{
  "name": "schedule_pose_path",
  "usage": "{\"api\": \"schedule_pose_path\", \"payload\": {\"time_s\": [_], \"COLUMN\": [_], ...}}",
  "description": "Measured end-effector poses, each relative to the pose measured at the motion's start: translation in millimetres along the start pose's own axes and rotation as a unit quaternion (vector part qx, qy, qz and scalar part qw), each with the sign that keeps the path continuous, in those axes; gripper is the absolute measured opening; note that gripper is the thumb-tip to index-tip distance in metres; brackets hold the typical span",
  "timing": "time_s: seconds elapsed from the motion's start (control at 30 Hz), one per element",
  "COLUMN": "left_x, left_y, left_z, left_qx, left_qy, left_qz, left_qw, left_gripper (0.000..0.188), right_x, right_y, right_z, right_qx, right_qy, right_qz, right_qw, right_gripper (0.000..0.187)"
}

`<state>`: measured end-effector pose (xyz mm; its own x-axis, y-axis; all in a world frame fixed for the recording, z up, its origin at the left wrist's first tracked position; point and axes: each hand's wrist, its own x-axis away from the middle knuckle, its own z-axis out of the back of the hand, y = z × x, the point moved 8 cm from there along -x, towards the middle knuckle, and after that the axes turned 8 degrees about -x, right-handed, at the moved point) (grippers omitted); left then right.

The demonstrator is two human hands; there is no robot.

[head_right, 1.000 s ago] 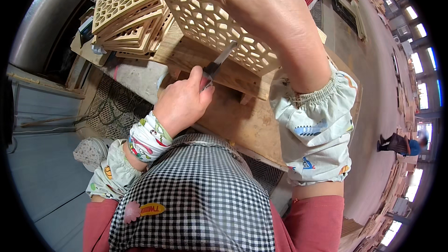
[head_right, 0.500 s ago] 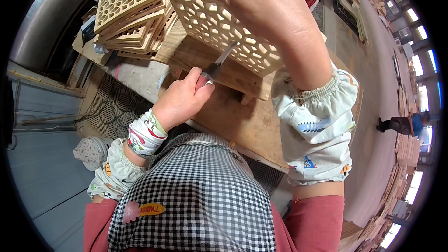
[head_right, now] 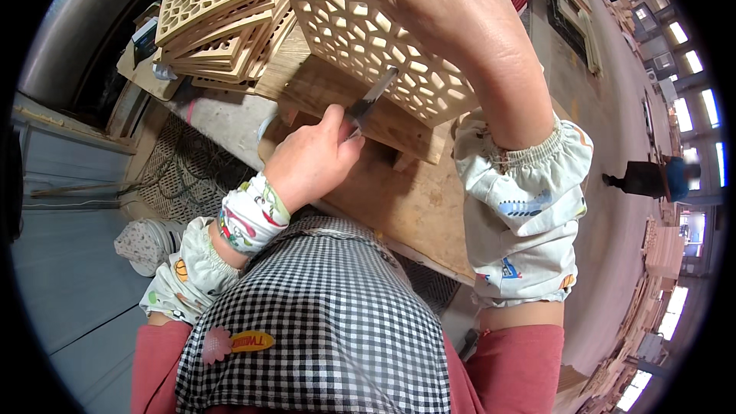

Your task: The person uses a small hand tool to scrape the interior edges of hexagonal cutouts in a wooden lattice panel, handling the panel to work on different sections and clearing away debris.

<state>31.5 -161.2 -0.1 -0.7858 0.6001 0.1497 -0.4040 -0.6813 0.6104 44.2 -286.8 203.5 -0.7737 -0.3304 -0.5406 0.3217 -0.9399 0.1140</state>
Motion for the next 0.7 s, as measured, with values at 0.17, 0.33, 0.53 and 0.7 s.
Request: {"api": "schedule_pose_path", "payload": {"time_s": [0.17, 0.33, 0.53, 0.7], "left_x": [2.7, 14.3, 53.9, 36.6], "left_y": [-6.5, -10.8, 20.8, 14.3], "left_z": [-0.5, 1.3, 30.9, 23.6], "left_qx": [-0.013, 0.001, 0.016, -0.002], "left_qy": [0.021, 0.021, -0.004, 0.005], "left_qz": [0.002, -0.014, -0.054, -0.037], "left_qw": [1.0, 1.0, 0.998, 0.999], "left_gripper": [0.034, 0.033, 0.042, 0.041], "right_x": [-3.6, 1.6, -1.1, -11.4], "right_y": [28.0, 24.4, 13.4, -6.2], "right_z": [-31.3, -28.9, -12.0, -35.1], "right_qx": [0.01, 0.033, 0.0, 0.0], "right_qy": [-0.135, -0.13, -0.096, -0.094], "right_qz": [-0.086, -0.032, -0.167, -0.173], "right_qw": [0.987, 0.99, 0.981, 0.98], "right_gripper": [0.043, 0.029, 0.052, 0.032]}}
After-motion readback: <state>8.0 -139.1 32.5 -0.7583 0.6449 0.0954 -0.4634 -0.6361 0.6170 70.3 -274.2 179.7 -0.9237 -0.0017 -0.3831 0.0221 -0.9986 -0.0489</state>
